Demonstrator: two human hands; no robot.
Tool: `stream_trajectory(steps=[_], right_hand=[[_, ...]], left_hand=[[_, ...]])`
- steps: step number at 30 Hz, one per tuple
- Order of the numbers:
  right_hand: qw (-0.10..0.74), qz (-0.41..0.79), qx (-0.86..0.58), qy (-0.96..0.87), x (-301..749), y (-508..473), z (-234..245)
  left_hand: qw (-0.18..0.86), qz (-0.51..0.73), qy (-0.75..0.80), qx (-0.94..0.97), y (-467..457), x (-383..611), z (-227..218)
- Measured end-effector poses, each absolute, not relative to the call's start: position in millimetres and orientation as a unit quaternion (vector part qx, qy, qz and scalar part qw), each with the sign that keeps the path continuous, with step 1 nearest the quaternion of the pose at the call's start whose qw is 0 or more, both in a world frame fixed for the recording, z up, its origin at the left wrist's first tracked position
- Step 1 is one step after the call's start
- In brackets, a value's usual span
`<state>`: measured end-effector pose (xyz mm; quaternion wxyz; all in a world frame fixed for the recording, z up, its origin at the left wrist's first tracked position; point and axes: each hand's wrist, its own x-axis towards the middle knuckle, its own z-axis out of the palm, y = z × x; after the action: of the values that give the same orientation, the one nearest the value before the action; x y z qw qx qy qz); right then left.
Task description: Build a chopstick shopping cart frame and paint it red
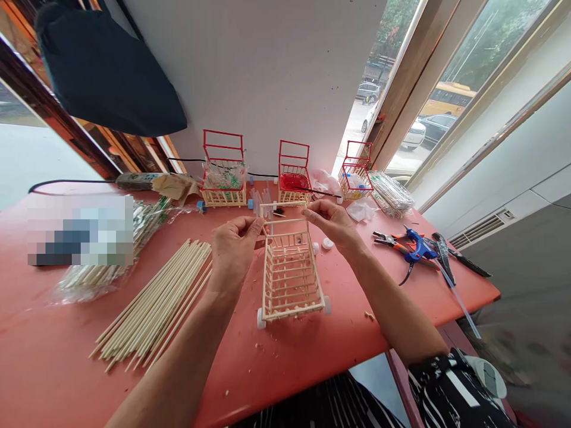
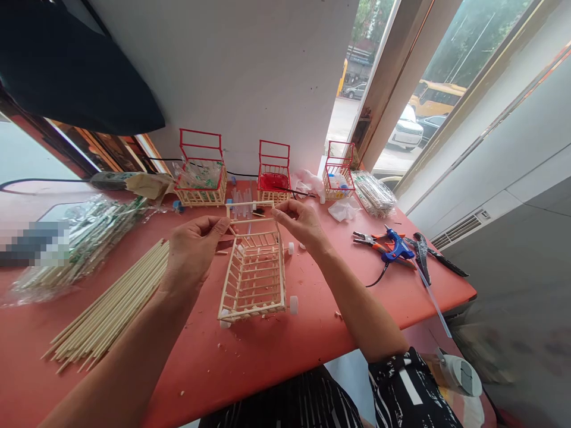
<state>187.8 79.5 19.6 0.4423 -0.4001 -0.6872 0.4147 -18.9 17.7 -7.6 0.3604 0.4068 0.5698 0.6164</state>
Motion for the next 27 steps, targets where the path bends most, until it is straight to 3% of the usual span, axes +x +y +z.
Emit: stream_trajectory(steps=[12, 20, 27], right_hand=[[0.413, 0.327, -0.419, -0.740, 206.5, 70.5, 18.6], [0.408, 0.136, -0.447, -0.785, 195.1, 50.6, 8.4], [0.426, 0.059, -0.411, -0.804, 189.9, 50.2, -0.5]], left_hand=[[0.357, 0.611, 0.572, 0.415, 17.6, -20.9, -10.7], [0.364, 0.617, 0.568, 0.406, 15.6, -18.7, -9.6], [0.351, 0.618, 0.567, 0.417, 20.1, -22.7, -17.9]])
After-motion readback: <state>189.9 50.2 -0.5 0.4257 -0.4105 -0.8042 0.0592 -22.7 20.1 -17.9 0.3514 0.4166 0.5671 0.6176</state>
